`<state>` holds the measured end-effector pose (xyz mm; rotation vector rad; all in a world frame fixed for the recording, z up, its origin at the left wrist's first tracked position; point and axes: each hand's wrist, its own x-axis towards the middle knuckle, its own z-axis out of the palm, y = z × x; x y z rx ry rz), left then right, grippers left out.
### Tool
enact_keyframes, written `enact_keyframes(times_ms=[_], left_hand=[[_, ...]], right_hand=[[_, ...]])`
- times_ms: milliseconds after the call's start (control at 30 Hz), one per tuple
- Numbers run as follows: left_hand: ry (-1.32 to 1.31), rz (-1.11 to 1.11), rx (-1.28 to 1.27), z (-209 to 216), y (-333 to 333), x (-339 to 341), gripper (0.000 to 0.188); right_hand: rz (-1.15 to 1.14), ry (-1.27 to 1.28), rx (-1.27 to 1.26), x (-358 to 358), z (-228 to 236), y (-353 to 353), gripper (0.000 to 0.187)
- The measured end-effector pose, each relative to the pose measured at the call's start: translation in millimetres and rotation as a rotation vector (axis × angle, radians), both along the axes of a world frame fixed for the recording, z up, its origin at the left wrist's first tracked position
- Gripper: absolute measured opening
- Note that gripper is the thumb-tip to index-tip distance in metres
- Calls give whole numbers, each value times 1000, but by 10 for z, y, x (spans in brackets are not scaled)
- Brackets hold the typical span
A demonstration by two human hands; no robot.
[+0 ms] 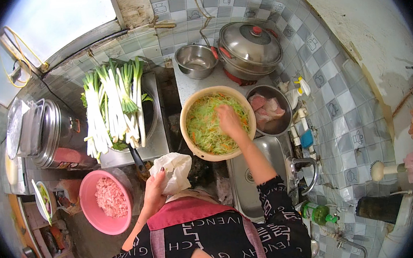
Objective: The person washes a cabbage under running water in a kitchen sink. They then move to a cutting board, place the cabbage on it, and return to the sink to continue washing it. A bowl of shredded vegetables and a pot of meat are visible nearby.
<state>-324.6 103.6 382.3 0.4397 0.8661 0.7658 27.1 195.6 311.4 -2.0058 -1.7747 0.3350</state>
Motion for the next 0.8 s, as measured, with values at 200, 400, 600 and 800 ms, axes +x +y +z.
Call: enact_keyframes(times_ms=[200,400,600,800], left_hand=[[-10,-81,10,-37,185,169,41],[-1,-269,27,123,422,359,39],[92,-628,124,111,121,670,35],[90,-910,108,177,-671,974,43]], right_hand=[[-126,-183,-360,47,-340,432,60],[12,-362,-102,-619,-177,-327,55],[-412,-109,203,-708,84,-1387,23],[-1046,139,458,-1358,239,-3725,24]])
